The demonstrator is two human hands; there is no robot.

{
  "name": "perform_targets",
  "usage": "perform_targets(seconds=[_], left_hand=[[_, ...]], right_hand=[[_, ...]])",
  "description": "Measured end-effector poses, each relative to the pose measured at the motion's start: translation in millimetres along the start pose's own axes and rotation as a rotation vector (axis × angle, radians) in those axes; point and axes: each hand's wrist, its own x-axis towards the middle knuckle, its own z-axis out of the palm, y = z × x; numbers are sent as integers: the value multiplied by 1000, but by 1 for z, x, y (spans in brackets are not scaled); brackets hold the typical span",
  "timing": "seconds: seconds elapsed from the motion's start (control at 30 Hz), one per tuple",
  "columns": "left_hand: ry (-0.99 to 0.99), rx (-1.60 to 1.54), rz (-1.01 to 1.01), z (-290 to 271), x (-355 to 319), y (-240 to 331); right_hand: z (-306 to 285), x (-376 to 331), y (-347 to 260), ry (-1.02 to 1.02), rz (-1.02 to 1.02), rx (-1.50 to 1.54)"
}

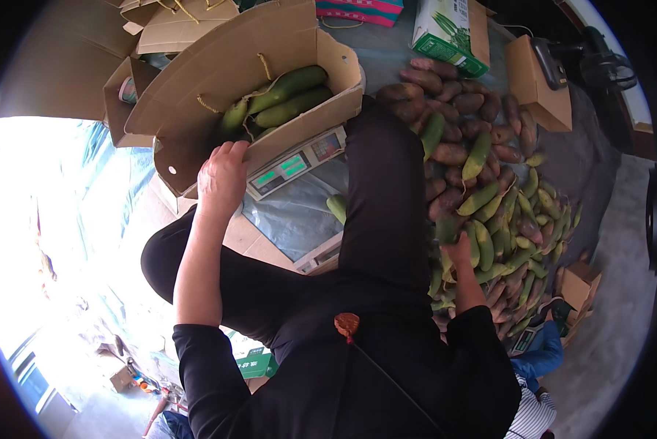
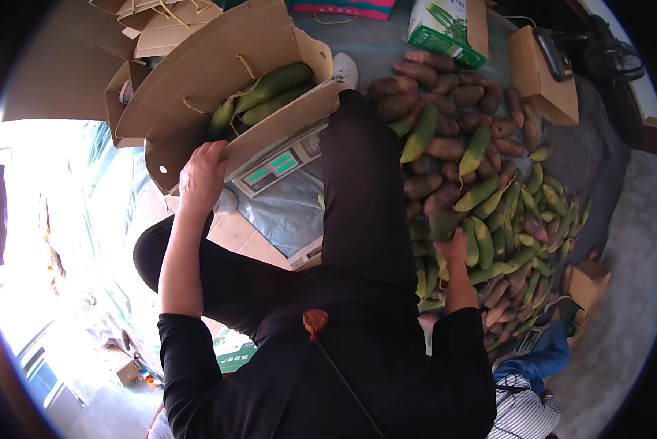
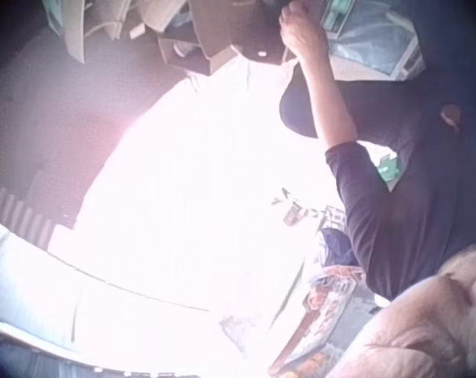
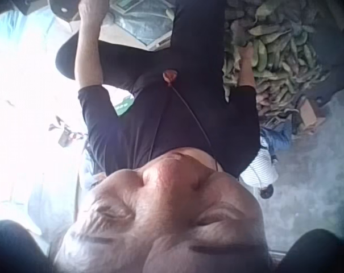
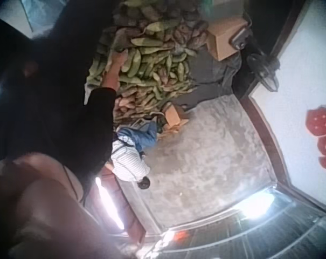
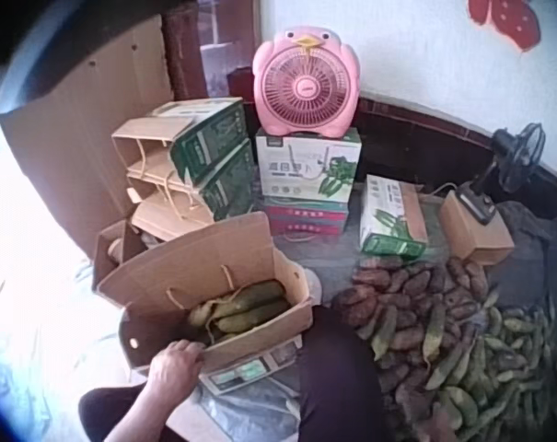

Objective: Packing fresh vegetables from a pile on the floor into cardboard boxes and weighing them on a digital scale.

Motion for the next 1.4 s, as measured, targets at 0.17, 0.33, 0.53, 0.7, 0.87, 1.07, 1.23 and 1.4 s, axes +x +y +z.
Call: perform_targets(seconds=[0.17,0.33,0.53,0.7,0.87,1.07,1.23,1.4], left_hand=[[33,28,5,-4,-5,-7],[-2,39,-33,-5,-10,-10],[19,38,-17,-7,-11,-11],[60,60,21,-3,-8,-11],[92,58,7,-3,-13,-15],[70,-6,-22,-11,-11,-14],[140,-163,-102,-24,-7,-14],[304,-194,-153,-27,-3,-38]], right_hand=[[-73,29,-90,255,-357,283],[-189,-25,-257,348,-637,374],[-241,-86,-404,512,-1130,287],[-205,-125,-495,661,-1416,51],[-153,-124,-526,445,-1477,293],[-181,-41,-484,190,-1203,511],[-194,-20,-469,127,-1006,542],[-187,-11,-475,97,-993,563]])
